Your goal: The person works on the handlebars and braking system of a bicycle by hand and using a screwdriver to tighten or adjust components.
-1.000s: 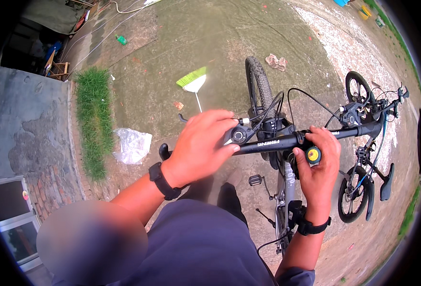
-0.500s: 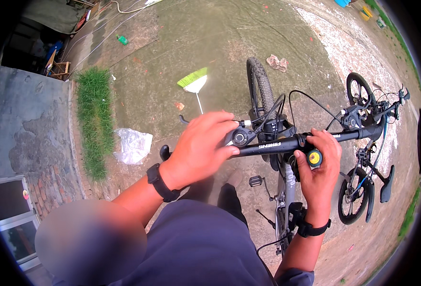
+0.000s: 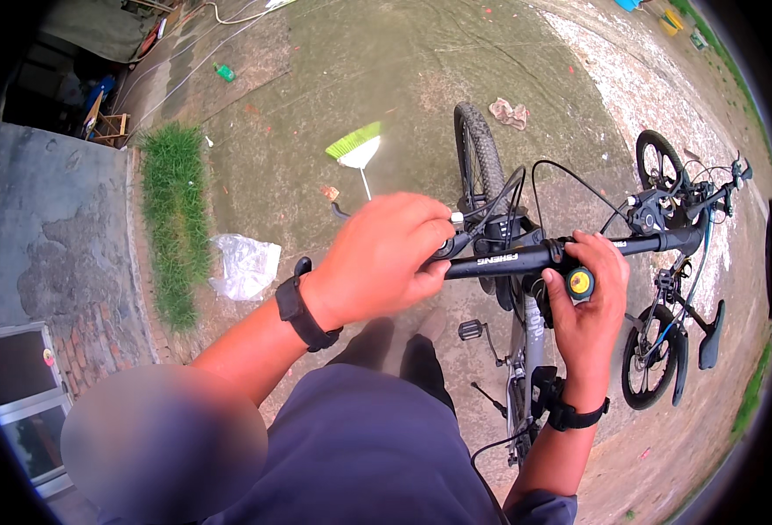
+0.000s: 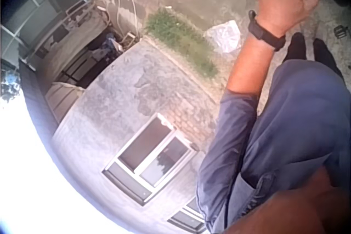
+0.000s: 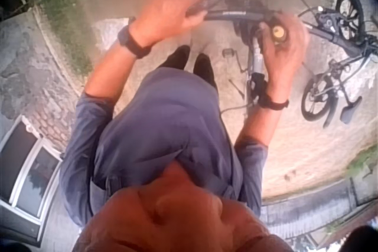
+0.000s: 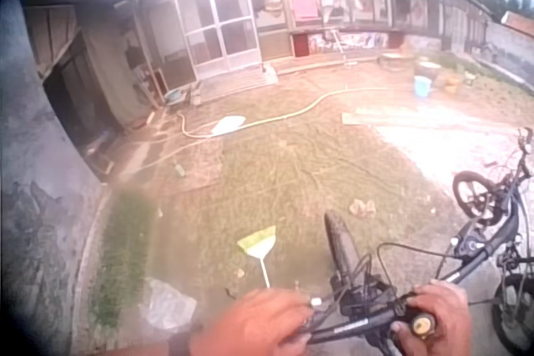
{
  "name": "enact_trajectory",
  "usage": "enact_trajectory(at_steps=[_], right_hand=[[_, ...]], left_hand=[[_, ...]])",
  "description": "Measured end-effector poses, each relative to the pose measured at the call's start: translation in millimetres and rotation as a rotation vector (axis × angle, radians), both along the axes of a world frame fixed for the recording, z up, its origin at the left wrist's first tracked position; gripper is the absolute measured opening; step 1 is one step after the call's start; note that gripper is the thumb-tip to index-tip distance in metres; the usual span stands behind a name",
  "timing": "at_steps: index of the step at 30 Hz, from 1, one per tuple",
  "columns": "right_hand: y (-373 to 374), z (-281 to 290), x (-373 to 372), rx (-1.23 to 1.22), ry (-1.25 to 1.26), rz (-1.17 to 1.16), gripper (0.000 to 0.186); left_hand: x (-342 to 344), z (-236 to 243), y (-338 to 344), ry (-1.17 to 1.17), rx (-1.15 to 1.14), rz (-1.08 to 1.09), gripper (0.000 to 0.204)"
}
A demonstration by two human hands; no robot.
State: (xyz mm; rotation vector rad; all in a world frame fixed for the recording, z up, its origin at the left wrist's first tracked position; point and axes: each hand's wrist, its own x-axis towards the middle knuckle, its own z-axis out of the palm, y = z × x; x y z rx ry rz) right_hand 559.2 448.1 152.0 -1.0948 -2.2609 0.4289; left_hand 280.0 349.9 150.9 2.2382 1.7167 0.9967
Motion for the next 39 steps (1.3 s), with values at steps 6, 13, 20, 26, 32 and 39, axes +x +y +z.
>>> enact_trajectory(at_steps=[6, 13, 20, 26, 32, 39], right_hand=[[0.0, 0.9, 0.2, 0.002, 0.001, 0.005, 0.041], [0.1, -2.9, 0.1, 0.007, 0.021, -0.006, 0.041], [0.1, -3.0, 0.9, 0.002, 0.029, -0.003, 0.041], [1.8, -4.3, 1.4, 0.013, 0.039, 0.008, 0.04], [2.6, -5.6, 1.8, 0.022, 0.029, 0.02, 0.041], [4.1, -6.6, 2.8, 0.047, 0.027, 0.03, 0.04]], left_hand=[[4.0, 0.9, -3.8, 0.048, 0.073, -0.024, 0.038], [-6.4, 12.1, -28.4, -0.991, -0.199, 0.255, 0.044], [-37.4, 22.4, -71.2, -1.416, -0.405, 0.207, 0.025], [10.7, 7.3, -83.0, -0.492, -0.334, 0.369, 0.048], [20.1, 16.2, -65.6, 0.132, -0.322, 0.464, 0.07], [21.9, 7.3, -68.8, 0.175, -0.239, 0.455, 0.067]])
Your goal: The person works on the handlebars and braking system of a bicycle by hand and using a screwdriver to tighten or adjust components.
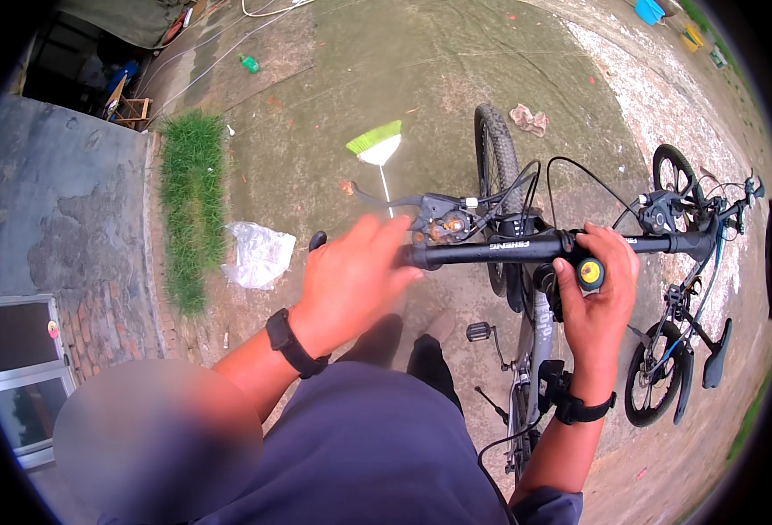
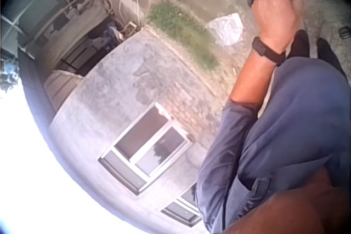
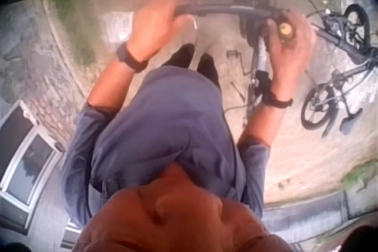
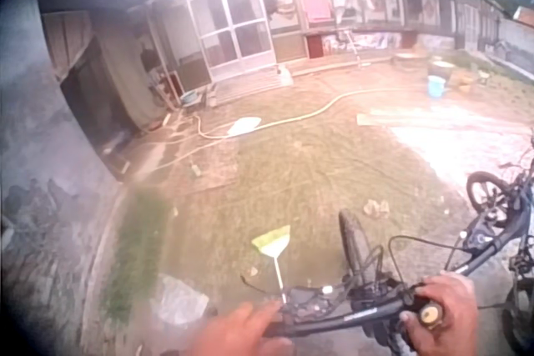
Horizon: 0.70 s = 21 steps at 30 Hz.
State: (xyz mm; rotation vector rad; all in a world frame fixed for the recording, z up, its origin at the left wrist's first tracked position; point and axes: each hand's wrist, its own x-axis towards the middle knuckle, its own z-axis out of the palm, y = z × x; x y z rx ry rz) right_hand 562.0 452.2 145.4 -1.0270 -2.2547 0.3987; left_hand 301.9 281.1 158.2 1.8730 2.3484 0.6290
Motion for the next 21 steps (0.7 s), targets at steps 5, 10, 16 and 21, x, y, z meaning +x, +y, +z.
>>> enact_trajectory(at_steps=[5, 10, 16, 21], right_hand=[[0.2, -1.5, 0.6, 0.01, 0.001, -0.003, 0.04], [1.0, -0.6, 0.9, 0.005, 0.006, 0.007, 0.04], [0.6, -0.8, 1.0, 0.005, 0.011, 0.014, 0.04], [0.8, -1.7, 0.4, 0.013, 0.007, 0.006, 0.04]], left_hand=[[-0.8, -5.0, -0.4, -0.016, 0.041, -0.013, 0.064], [0.0, -5.4, -1.0, -0.031, 0.049, -0.014, 0.066], [-0.5, -1.7, 1.3, -0.001, -0.003, -0.01, 0.07], [-1.9, -4.9, 3.9, 0.034, 0.014, -0.025, 0.069]])
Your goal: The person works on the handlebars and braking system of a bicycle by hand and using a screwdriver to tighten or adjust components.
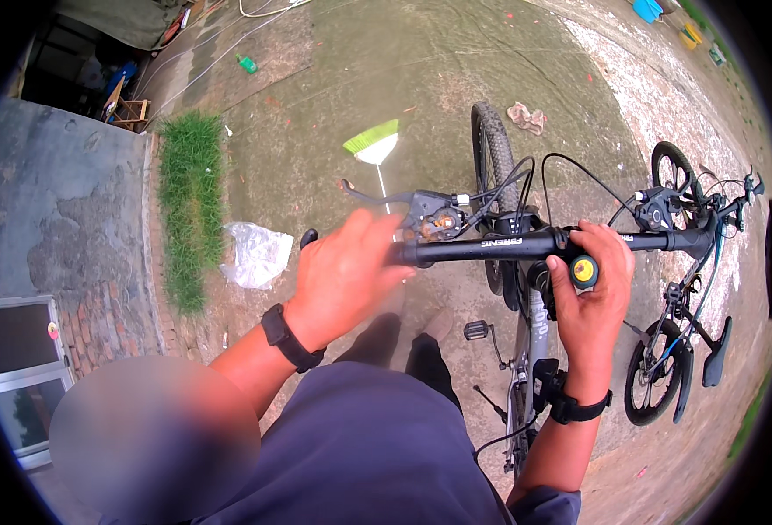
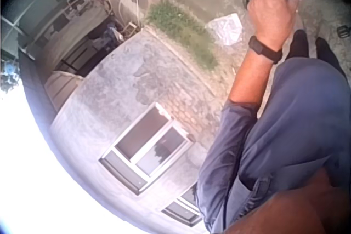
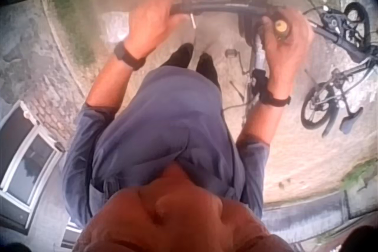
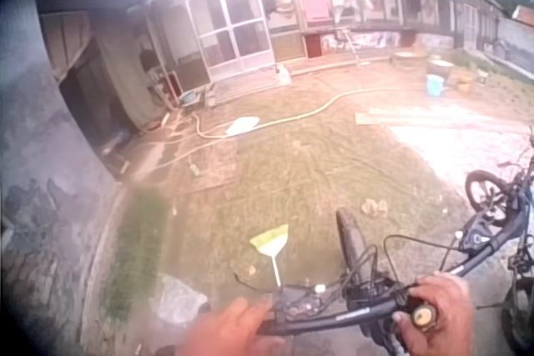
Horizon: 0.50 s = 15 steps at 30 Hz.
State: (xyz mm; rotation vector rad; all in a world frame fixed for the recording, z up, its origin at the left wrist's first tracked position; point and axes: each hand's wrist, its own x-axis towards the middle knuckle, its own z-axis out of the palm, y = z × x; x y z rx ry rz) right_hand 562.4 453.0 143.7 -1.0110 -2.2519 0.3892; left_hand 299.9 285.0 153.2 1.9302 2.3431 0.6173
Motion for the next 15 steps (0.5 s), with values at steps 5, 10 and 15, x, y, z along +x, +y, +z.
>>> enact_trajectory(at_steps=[5, 10, 15], right_hand=[[1.5, -1.4, 1.2, 0.0, -0.004, 0.004, 0.04], [2.2, -2.6, 0.8, 0.006, 0.001, 0.002, 0.04], [2.6, -2.3, 1.2, 0.007, -0.006, 0.002, 0.039]], left_hand=[[-1.7, -1.1, 2.2, -0.011, 0.023, -0.03, 0.067], [-2.6, -3.8, 2.8, -0.01, 0.045, -0.038, 0.064], [-3.0, -2.9, 3.8, -0.007, 0.037, -0.047, 0.062]])
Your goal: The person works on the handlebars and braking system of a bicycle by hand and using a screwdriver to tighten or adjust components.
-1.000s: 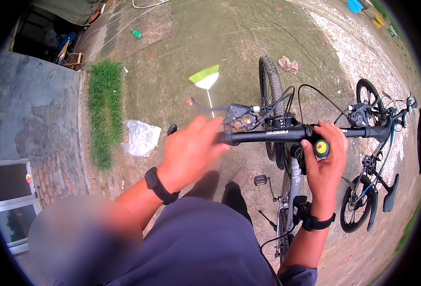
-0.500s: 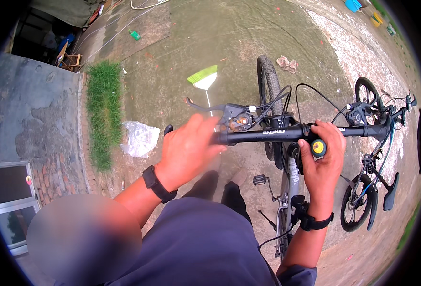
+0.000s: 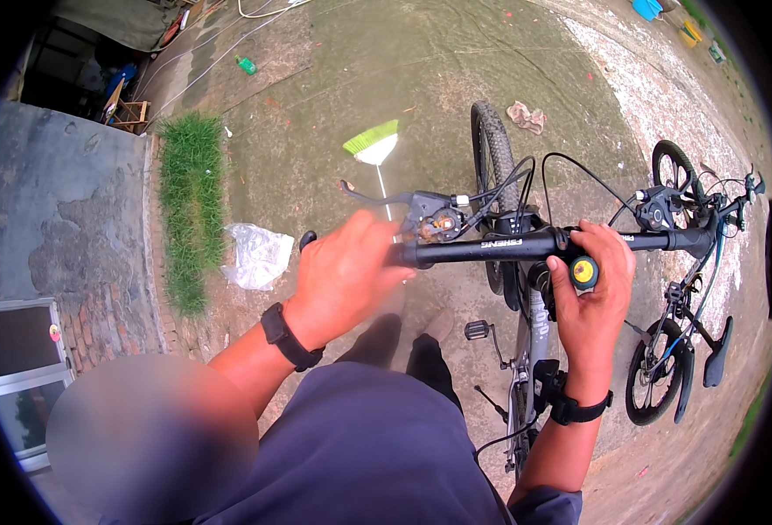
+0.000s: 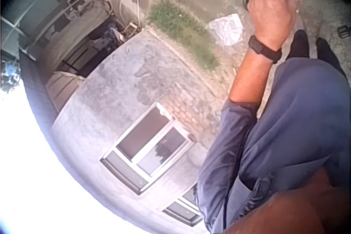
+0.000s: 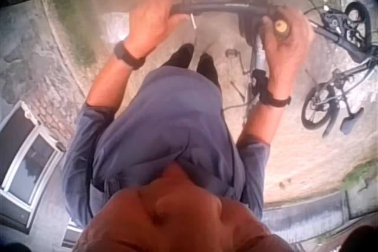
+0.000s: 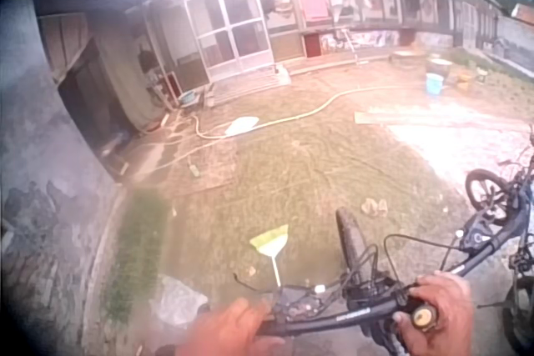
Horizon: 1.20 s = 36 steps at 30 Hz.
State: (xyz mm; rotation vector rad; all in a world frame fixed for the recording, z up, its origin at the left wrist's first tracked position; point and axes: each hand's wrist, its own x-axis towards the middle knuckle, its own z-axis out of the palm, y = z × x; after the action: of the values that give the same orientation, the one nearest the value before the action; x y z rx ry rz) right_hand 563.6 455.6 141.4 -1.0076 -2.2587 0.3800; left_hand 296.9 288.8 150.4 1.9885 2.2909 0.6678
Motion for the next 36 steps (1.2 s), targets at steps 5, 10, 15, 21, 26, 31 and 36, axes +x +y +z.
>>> enact_trajectory(at_steps=[5, 10, 15, 21, 26, 31, 36], right_hand=[[0.0, 0.2, 0.2, 0.002, -0.005, 0.002, 0.038], [-0.4, -0.6, -0.2, 0.003, 0.002, -0.003, 0.039], [-0.7, 0.5, -0.3, -0.004, 0.005, -0.002, 0.039], [-0.8, -0.8, -0.6, -0.005, 0.004, -0.006, 0.039], [-0.8, -1.1, -1.2, 0.012, 0.004, -0.005, 0.04], [0.3, -1.8, -0.1, 0.01, -0.006, -0.003, 0.04], [-0.2, -2.2, -0.5, 0.011, -0.009, -0.002, 0.041]], left_hand=[[-0.1, -1.5, 0.2, -0.012, 0.014, -0.006, 0.059], [0.3, -1.6, 0.3, -0.015, 0.004, 0.0, 0.057], [-2.3, 1.3, 1.6, 0.003, -0.022, -0.019, 0.053], [-17.1, 10.7, 12.1, 0.121, -0.204, -0.137, 0.049], [-21.1, 7.6, 13.0, 0.161, -0.209, -0.182, 0.048], [-22.3, 6.0, 13.2, 0.164, -0.195, -0.206, 0.046], [-22.6, 6.4, 12.9, 0.133, -0.189, -0.215, 0.045]])
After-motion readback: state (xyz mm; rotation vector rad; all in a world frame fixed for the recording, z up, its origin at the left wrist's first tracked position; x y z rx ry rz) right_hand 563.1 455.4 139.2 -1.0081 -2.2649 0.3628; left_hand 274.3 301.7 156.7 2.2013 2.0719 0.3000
